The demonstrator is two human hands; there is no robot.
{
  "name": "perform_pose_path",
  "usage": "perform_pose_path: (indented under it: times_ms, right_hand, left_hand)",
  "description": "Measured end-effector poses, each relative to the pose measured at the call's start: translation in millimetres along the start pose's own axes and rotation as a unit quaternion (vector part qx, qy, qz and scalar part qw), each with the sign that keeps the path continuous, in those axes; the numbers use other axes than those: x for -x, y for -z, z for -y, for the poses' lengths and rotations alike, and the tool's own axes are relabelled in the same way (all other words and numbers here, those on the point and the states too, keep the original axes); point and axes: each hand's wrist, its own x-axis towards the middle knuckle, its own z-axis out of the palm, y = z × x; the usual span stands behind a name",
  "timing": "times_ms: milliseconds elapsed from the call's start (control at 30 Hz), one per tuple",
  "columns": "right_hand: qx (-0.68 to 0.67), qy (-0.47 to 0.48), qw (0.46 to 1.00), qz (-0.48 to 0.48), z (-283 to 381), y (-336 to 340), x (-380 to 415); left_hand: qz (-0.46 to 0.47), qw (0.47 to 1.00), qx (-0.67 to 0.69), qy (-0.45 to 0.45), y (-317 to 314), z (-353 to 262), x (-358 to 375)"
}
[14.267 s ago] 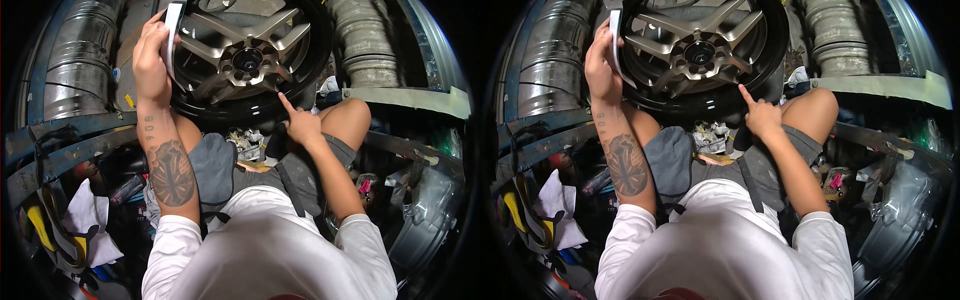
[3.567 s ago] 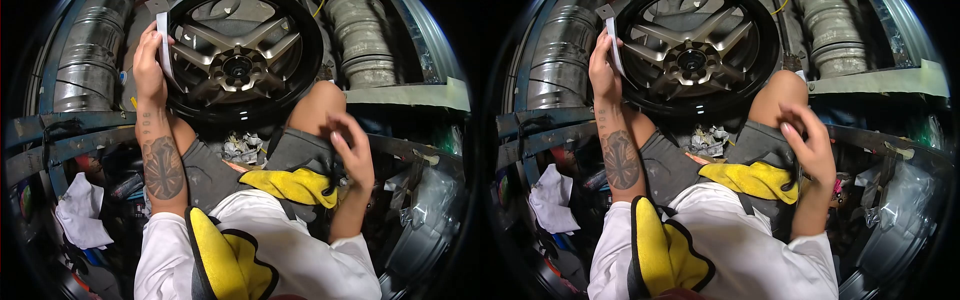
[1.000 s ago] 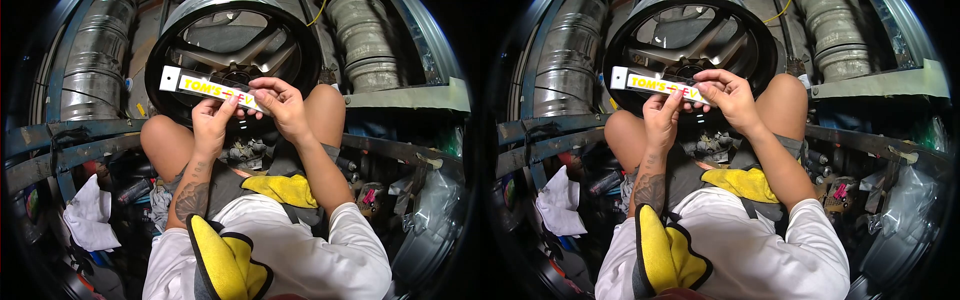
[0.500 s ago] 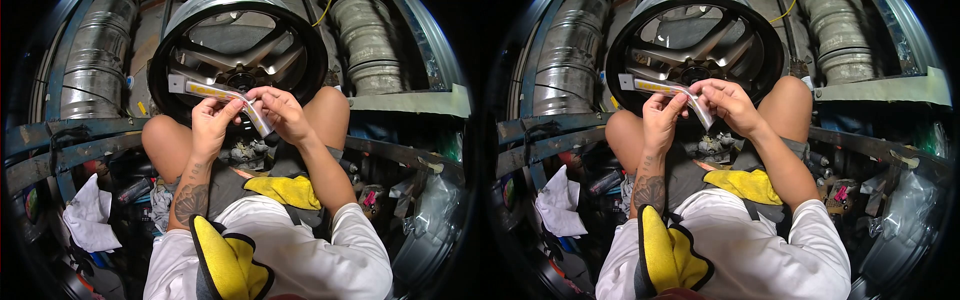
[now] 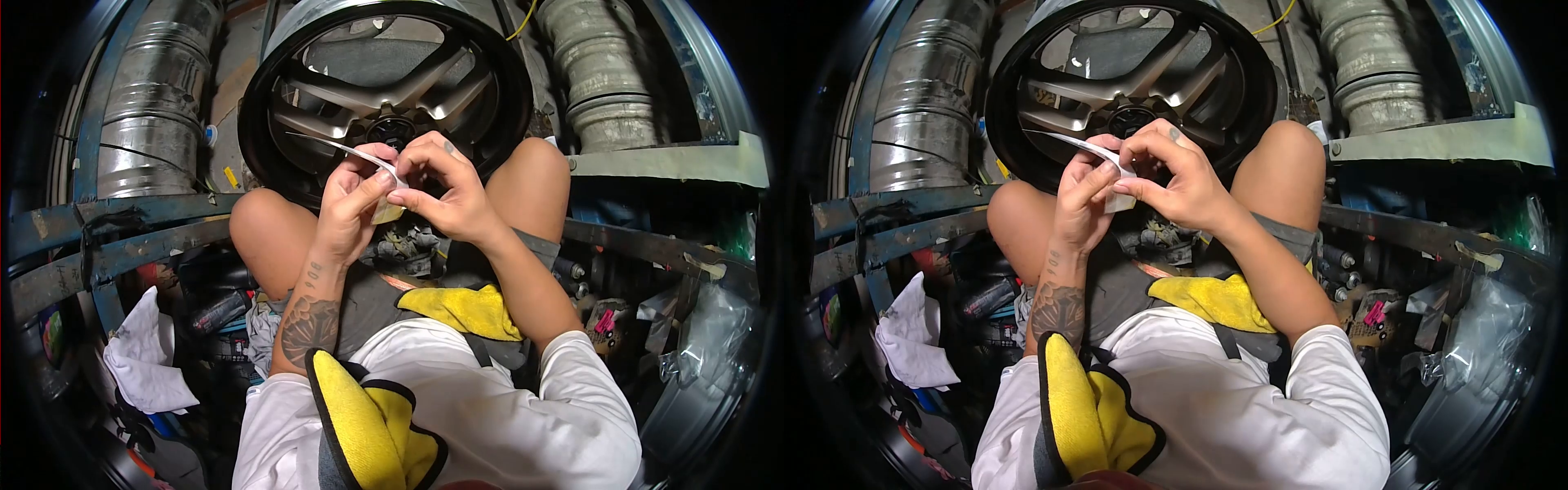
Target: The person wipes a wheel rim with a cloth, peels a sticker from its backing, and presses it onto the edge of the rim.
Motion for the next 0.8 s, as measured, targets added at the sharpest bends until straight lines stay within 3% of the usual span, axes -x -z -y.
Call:
perform_pose_path:
  times_ms: [233, 433, 633, 800]
  right_hand:
    - [0.047, 0.074, 0.996, 0.026, -10, 4, 0]
    - [-0.283, -0.120, 0.952, -0.013, -1, -2, 4]
    - [-0.206, -0.053, 0.976, -0.043, -8, -9, 4]
    - [-0.202, -0.058, 0.977, -0.035, -10, -7, 4]
  left_hand:
    - [-0.015, 0.998, 0.058, 0.018, -3, 6, -3]
    - [0.011, 0.998, 0.061, -0.009, 4, 10, -7]
    - [-0.039, 0.998, -0.015, -0.044, -1, 8, -4]
    - [-0.063, 0.987, -0.104, -0.102, -6, 9, -5]
